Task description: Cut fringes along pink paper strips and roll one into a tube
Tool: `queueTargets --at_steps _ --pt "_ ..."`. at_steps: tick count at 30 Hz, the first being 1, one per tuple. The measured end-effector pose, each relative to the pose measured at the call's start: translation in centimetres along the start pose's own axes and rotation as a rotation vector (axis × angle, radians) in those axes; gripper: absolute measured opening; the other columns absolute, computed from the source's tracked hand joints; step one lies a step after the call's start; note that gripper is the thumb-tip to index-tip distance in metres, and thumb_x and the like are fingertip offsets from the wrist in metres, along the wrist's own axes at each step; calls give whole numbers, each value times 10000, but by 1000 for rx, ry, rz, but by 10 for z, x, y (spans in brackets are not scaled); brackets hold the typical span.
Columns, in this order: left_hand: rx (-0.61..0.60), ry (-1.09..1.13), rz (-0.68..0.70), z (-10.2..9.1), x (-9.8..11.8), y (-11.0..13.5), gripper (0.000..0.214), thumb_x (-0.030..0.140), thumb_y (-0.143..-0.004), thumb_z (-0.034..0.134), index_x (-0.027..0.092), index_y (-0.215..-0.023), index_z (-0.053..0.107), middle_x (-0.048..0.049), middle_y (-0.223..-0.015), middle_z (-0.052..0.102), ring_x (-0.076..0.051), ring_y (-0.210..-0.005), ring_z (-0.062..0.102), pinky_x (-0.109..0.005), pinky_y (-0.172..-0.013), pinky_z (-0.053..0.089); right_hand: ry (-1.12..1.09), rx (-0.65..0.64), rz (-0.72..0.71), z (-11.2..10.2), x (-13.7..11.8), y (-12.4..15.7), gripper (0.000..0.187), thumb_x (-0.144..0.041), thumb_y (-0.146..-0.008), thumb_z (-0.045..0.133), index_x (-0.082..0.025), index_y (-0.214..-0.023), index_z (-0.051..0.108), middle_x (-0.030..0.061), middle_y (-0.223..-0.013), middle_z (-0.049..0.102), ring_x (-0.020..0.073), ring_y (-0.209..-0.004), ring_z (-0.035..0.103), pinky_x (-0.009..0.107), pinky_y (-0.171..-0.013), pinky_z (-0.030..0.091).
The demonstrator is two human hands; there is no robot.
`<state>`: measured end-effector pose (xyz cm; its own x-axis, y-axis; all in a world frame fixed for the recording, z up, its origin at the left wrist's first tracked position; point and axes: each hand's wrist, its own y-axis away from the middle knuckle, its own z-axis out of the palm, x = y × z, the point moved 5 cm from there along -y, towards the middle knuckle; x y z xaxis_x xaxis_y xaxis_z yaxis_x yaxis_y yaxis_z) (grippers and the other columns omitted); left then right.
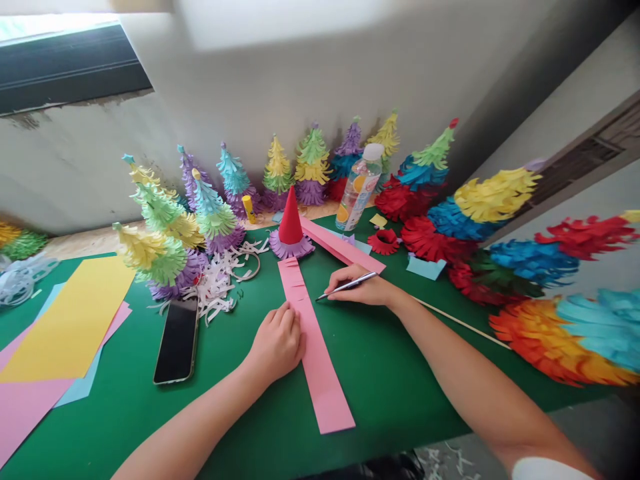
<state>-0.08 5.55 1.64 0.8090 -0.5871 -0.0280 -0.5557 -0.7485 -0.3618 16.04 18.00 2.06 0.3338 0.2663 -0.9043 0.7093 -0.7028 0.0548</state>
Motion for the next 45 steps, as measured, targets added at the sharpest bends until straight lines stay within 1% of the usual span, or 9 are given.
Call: queueTargets --at_steps 4,6,14,22,26,30,35,40,45 --pt "-71 43 9 1 0 2 549 452 -868 429 -11 -1107 600 -237 -1055 631 -369 -1096 560 -451 -852 491 -97 24 58 1 12 -3 281 -394 -652 749 -131 -737 702 48 -678 695 147 -597 615 239 -540 450" --pt "-91 47 10 0 0 2 586 476 -859 430 -21 -1122 592 -247 -1071 624 -380 -1111 549 -462 -865 483 -139 56 52 4 15 -6 290 -400 -642 757 -134 -743 701 45 -691 694 148 -609 615 243 -551 455" --pt "-101 34 7 0 2 2 567 443 -848 439 -27 -1124 598 -243 -1069 629 -376 -1110 553 -450 -871 483 -67 32 -35 15 11 -9 263 -380 -704 724 -137 -805 721 63 -759 711 165 -671 633 256 -595 471" --pt "-94 22 14 2 3 3 564 443 -842 454 -22 -1125 602 -254 -1105 615 -380 -1119 547 -453 -888 485 -9 71 -91 27 3 -12 233 -365 -730 711 -157 -833 737 69 -829 733 191 -758 665 282 -679 493" --pt "-67 28 0 4 1 4 556 420 -847 443 -19 -1161 578 -250 -1150 601 -365 -1156 528 -473 -967 447 -83 116 -50 26 2 -13 238 -369 -695 735 -153 -794 729 66 -798 727 191 -732 661 285 -662 492" --pt "-36 40 -71 7 -3 4 532 374 -862 429 -9 -1217 533 -244 -1221 566 -339 -1213 491 -491 -1040 390 -212 187 7 20 6 -12 257 -387 -666 748 -150 -756 705 45 -733 704 167 -658 633 269 -607 477" --pt "-31 25 -88 7 -4 3 478 335 -867 426 15 -1201 547 -237 -1237 557 -333 -1222 485 -486 -1030 407 -176 148 -6 24 9 -14 232 -362 -690 732 -151 -785 712 51 -762 710 168 -674 633 273 -621 478" --pt "-26 17 -66 5 -2 1 459 302 -862 429 -20 -1154 575 -243 -1154 597 -333 -1164 532 -452 -1002 445 -88 127 -42 28 7 -15 233 -361 -709 716 -154 -813 727 66 -808 725 184 -707 647 282 -635 484" --pt "-7 3 -42 6 0 1 433 276 -851 422 6 -1146 586 -237 -1132 617 -343 -1137 550 -473 -956 475 -67 131 -50 28 7 -16 257 -387 -713 714 -159 -829 733 63 -815 732 185 -707 655 281 -639 491"
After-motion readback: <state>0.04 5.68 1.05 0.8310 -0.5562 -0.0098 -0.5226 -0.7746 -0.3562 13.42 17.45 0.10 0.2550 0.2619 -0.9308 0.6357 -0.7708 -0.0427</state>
